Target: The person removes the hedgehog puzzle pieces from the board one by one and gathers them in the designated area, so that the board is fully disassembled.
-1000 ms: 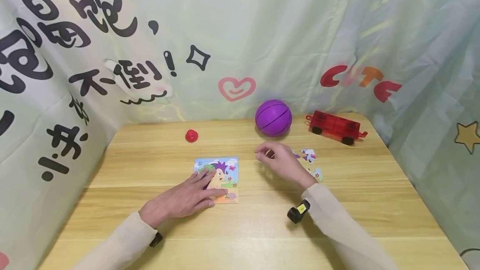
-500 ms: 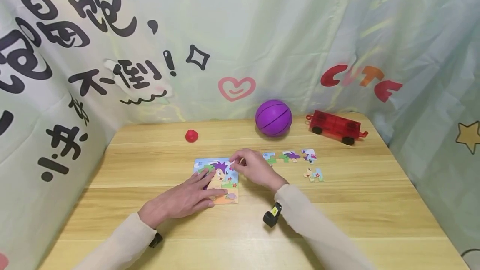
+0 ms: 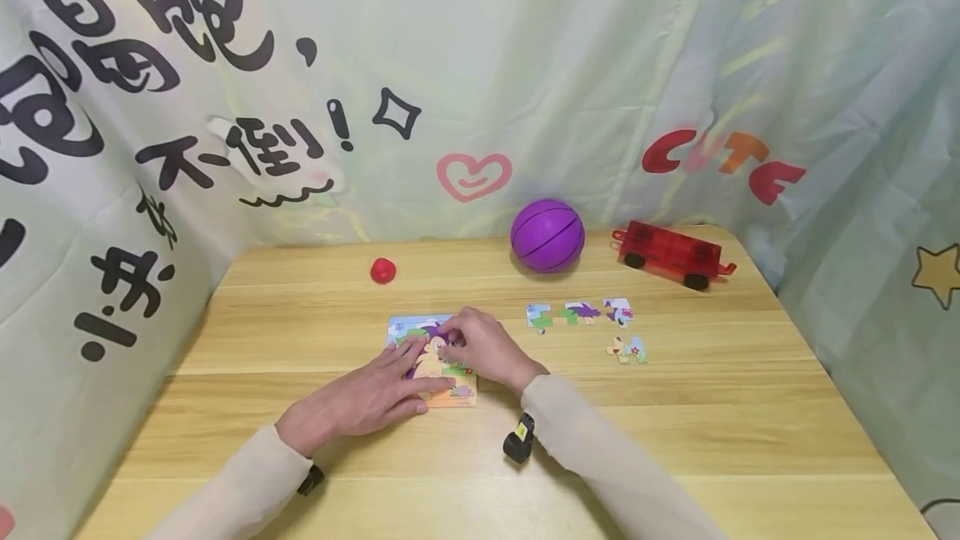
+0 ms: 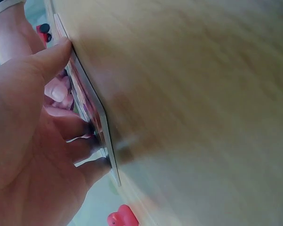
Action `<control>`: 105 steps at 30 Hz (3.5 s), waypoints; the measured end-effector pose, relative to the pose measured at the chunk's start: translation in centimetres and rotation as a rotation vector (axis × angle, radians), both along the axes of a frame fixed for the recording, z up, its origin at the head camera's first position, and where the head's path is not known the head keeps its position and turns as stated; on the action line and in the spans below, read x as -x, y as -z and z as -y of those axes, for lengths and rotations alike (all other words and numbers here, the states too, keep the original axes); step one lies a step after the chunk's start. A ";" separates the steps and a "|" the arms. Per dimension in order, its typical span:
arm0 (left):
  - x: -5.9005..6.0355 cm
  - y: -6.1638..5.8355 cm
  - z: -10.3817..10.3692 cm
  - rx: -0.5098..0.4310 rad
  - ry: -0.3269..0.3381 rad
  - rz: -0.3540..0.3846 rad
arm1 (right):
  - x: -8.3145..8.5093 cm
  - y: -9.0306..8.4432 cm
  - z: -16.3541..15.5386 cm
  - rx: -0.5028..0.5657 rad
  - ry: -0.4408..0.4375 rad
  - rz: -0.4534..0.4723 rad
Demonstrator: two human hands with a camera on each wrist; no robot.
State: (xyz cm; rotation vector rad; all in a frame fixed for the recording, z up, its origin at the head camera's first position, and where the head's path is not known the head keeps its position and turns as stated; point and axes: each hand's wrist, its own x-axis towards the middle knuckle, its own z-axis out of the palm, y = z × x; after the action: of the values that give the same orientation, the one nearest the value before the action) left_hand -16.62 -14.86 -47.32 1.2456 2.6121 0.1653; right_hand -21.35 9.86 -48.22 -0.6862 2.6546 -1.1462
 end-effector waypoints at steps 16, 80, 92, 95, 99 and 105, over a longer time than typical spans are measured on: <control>0.0 0.1 0.1 0.008 0.007 -0.015 | -0.6 0.0 0.5 -0.087 -0.026 -0.054; -0.6 -1.0 1.0 0.120 -0.067 -0.047 | -0.3 -0.9 1.5 -0.131 -0.020 0.092; -0.7 -0.9 0.9 0.111 -0.060 -0.052 | 0.0 -0.9 1.4 -0.062 -0.040 0.171; -0.7 -0.9 0.9 0.109 -0.057 -0.055 | 0.0 -0.9 1.2 -0.020 -0.045 0.182; -0.7 -1.0 0.9 0.103 -0.059 -0.038 | -0.1 -0.6 1.0 0.040 -0.025 0.177; -0.5 -0.9 1.3 0.069 -0.062 0.022 | -0.1 -0.5 1.2 0.053 0.001 0.163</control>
State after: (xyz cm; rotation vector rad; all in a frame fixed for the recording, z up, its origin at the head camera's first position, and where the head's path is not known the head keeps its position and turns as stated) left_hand -16.10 -16.18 -46.44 1.1351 2.6153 0.0988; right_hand -21.29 8.67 -47.76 -0.5734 2.4981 -1.2211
